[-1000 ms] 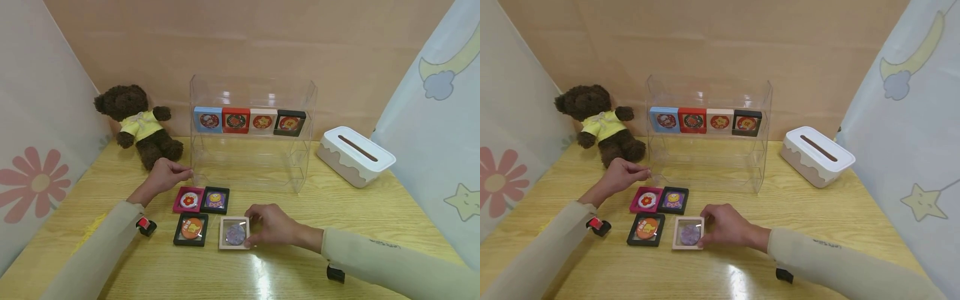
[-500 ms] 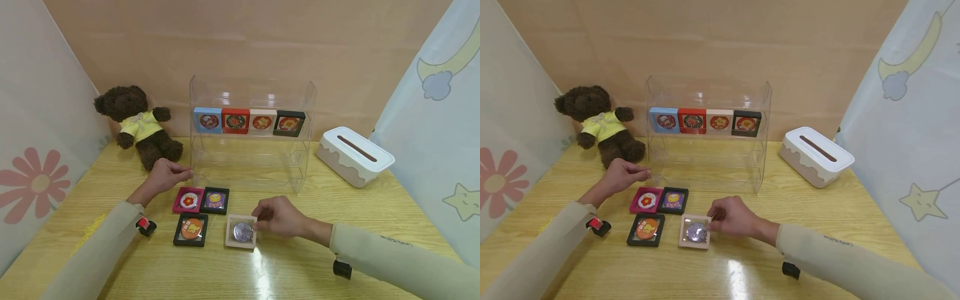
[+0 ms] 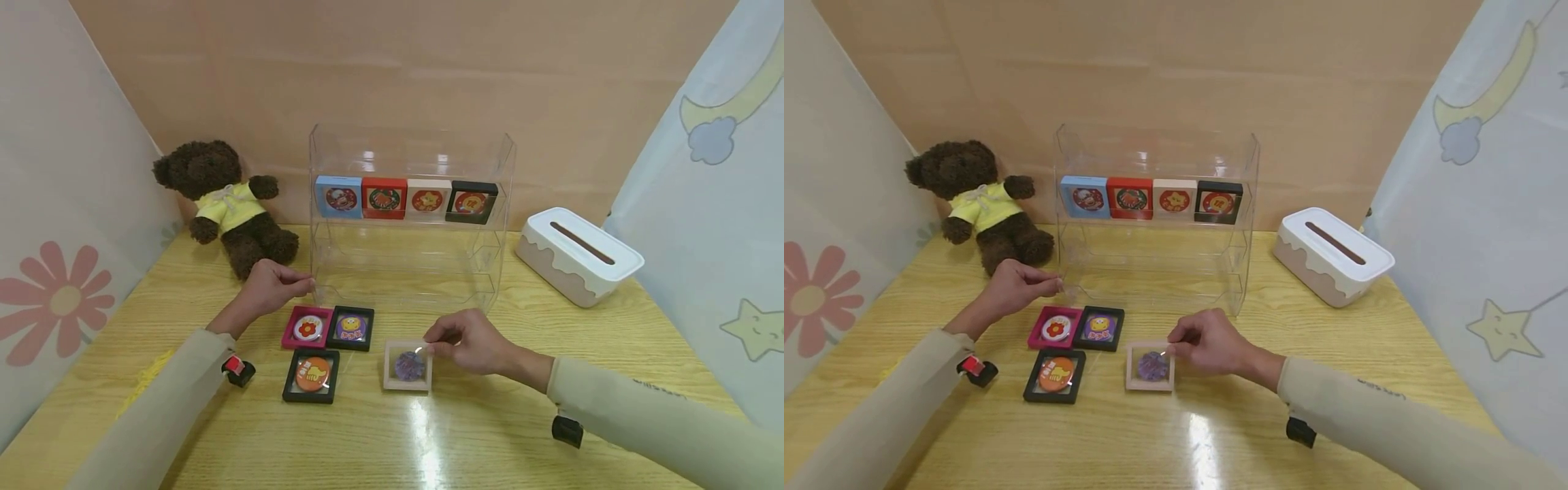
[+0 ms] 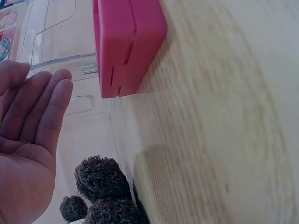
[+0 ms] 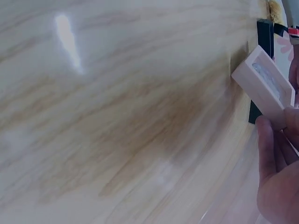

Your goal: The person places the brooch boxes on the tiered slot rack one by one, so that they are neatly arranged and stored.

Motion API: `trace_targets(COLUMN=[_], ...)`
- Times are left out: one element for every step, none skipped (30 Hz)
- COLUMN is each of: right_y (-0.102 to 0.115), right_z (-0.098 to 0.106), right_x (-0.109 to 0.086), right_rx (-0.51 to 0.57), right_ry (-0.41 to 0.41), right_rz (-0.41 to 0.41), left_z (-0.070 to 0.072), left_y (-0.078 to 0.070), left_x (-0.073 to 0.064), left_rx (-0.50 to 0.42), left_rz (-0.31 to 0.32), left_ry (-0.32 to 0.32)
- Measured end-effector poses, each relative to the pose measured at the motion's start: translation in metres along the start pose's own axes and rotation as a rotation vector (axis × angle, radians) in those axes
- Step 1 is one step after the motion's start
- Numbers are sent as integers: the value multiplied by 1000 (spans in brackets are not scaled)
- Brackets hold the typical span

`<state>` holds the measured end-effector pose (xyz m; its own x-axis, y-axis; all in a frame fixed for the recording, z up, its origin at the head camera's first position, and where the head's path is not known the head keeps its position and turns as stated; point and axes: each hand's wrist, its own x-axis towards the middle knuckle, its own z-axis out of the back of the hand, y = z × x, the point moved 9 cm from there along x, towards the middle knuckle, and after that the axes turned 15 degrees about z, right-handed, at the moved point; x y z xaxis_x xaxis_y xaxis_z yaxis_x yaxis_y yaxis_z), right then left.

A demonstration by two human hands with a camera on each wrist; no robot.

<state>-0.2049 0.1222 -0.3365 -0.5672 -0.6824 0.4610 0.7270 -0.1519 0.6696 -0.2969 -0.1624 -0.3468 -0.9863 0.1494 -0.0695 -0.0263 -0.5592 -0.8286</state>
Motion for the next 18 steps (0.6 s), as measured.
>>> trace_targets(right_y=[-1,-2,-3,-4,-5,-6,-7,-8,-9,-10,-10,-11,-11,-11,-11,-10,-10,-10], right_z=[3,5,8,11,13,16,19,22,26,29,32,36,39,42,45,48,51,54], right_x=[0,-1,-1,0,0,1,1,1,2,2,3,4,5,6,8,10,11,13], right_rx=[-14,-30,-44,-55,-67,-82,-98,-114,-128,-140,-156,-168,-178,-187,-198,-206,-218,-223], right_ry=[-7,-13,-19,-23,-28,-33,-37,-43,-49,-54,-60,-66,-74,-86,-96,-109,-120,-131], right_rz=[2,-1,-5,-4,-6,-10,-9,-10,-10,-7,-4,-3,-3,0,6,11,15,19], left_z=[0,-1,-1,-1,-1,0,0,0,0,-1,-1,-1,-1,-1,-1,-1,-1,-1], left_y=[0,0,0,1,2,2,2,2,1,1,1,1,2,2,2,2,2,2], left_x=[1,1,2,2,2,2,2,2,2,2,2,2,2,2,2,2,2,2], left_rx=[0,-1,2,5,6,11,14,16,17,14,11,9,5,3,3,3,4,5], left_rz=[8,12,15,18,18,15,12,8,7,6,7,8,12,15,15,14,12,9], left_ry=[4,7,8,7,5,4,2,2,3,5,8,10,13,13,13,12,11,9])
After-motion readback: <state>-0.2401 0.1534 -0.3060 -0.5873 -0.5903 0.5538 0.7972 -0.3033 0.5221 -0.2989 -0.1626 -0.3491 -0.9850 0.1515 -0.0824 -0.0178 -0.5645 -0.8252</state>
